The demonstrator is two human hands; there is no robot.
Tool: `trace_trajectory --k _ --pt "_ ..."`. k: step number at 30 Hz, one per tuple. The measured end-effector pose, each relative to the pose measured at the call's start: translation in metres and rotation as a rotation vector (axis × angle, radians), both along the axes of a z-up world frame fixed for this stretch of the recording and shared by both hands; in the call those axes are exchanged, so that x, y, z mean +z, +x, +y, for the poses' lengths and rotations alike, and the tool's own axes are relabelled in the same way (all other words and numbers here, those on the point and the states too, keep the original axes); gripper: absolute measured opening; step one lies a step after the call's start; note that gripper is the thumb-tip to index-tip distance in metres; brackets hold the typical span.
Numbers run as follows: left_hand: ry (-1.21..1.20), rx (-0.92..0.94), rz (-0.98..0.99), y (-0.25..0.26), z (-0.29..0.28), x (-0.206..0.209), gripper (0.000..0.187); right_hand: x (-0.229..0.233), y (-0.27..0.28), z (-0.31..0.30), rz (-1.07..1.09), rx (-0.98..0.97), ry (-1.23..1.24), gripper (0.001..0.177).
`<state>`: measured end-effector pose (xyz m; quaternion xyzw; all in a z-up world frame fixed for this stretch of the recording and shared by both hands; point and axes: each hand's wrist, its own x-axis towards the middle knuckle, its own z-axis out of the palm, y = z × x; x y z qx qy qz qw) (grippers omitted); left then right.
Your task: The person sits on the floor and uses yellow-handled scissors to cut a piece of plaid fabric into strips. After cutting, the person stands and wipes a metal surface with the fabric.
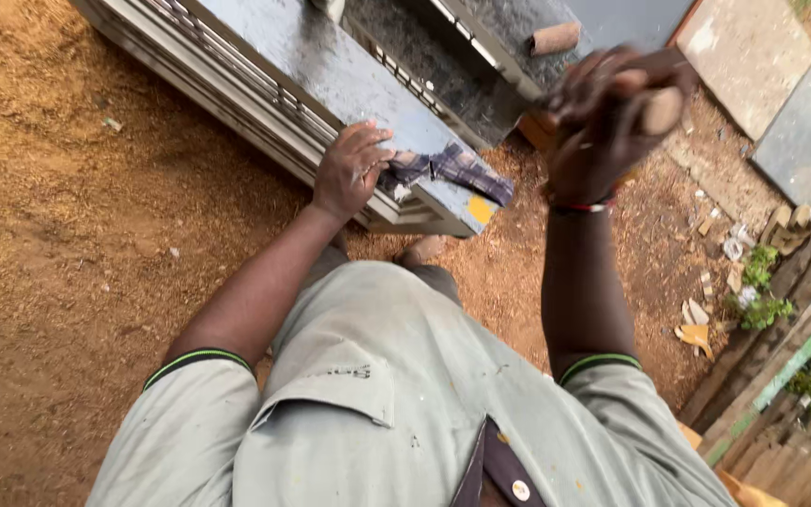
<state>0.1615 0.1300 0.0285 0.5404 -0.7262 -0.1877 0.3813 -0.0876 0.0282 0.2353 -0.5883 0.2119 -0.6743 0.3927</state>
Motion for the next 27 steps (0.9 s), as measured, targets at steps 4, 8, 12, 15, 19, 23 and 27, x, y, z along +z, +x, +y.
trace_trajectory --k 4,8,12,15,19,23,27 --pt "-0.016 -0.013 -0.016 0.004 -0.003 0.003 0.020 0.033 -0.005 0.001 -0.050 0.007 -0.143 0.019" --pt "-0.031 -0.021 -0.041 0.005 0.000 0.004 0.025 -0.054 0.044 0.032 0.207 -0.181 0.265 0.017" --pt "-0.016 0.017 -0.049 0.004 0.001 0.007 0.017 -0.127 0.051 0.049 0.163 -0.178 0.469 0.023" --pt "-0.005 0.002 -0.051 0.004 0.000 0.007 0.017 -0.140 0.039 0.041 0.081 -0.153 0.519 0.024" --pt "0.000 -0.005 -0.020 0.002 -0.002 0.006 0.017 -0.132 0.029 0.033 0.068 -0.082 0.554 0.025" --pt "0.012 0.022 0.072 0.002 -0.001 0.006 0.011 -0.127 0.030 0.042 0.062 -0.012 0.541 0.026" --pt "0.063 0.072 0.180 -0.003 0.002 0.007 0.013 -0.127 0.031 0.048 0.150 -0.072 0.518 0.026"
